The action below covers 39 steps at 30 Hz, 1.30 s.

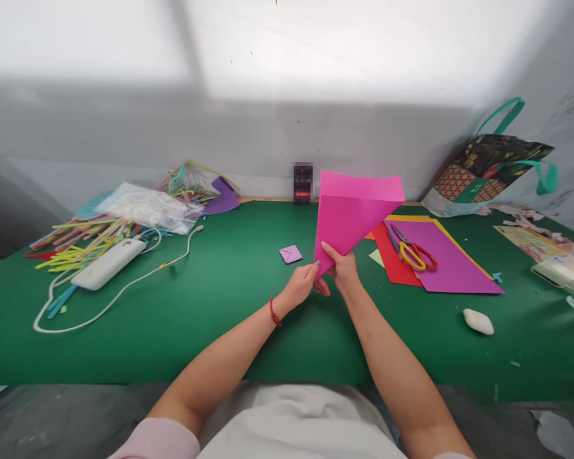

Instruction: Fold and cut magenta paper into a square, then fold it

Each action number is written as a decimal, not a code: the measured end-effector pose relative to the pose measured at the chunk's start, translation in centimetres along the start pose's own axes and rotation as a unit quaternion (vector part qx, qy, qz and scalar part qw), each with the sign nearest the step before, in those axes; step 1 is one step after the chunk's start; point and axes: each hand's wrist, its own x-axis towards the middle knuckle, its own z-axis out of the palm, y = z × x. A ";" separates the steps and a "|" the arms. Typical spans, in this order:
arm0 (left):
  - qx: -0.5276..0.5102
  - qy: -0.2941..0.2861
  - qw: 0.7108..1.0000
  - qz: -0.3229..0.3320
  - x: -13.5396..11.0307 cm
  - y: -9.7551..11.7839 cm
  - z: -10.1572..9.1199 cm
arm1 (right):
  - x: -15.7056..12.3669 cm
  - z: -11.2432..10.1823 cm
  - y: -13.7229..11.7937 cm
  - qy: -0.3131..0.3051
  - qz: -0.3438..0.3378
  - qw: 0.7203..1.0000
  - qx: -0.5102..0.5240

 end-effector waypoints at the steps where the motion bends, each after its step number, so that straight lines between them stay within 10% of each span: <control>1: 0.006 0.004 1.000 0.002 0.0 0.0 0.0 | 0.0 0.0 0.0 -0.002 -0.006 1.000 -0.002; 24: 0.025 -0.150 0.979 -0.137 0.0 1.4 -2.0 | 0.3 -0.4 0.1 0.006 -0.045 0.994 -0.099; 39: -0.079 -0.129 0.983 -0.101 -0.1 0.9 -1.0 | 0.1 -0.3 -0.2 0.013 -0.049 0.995 -0.086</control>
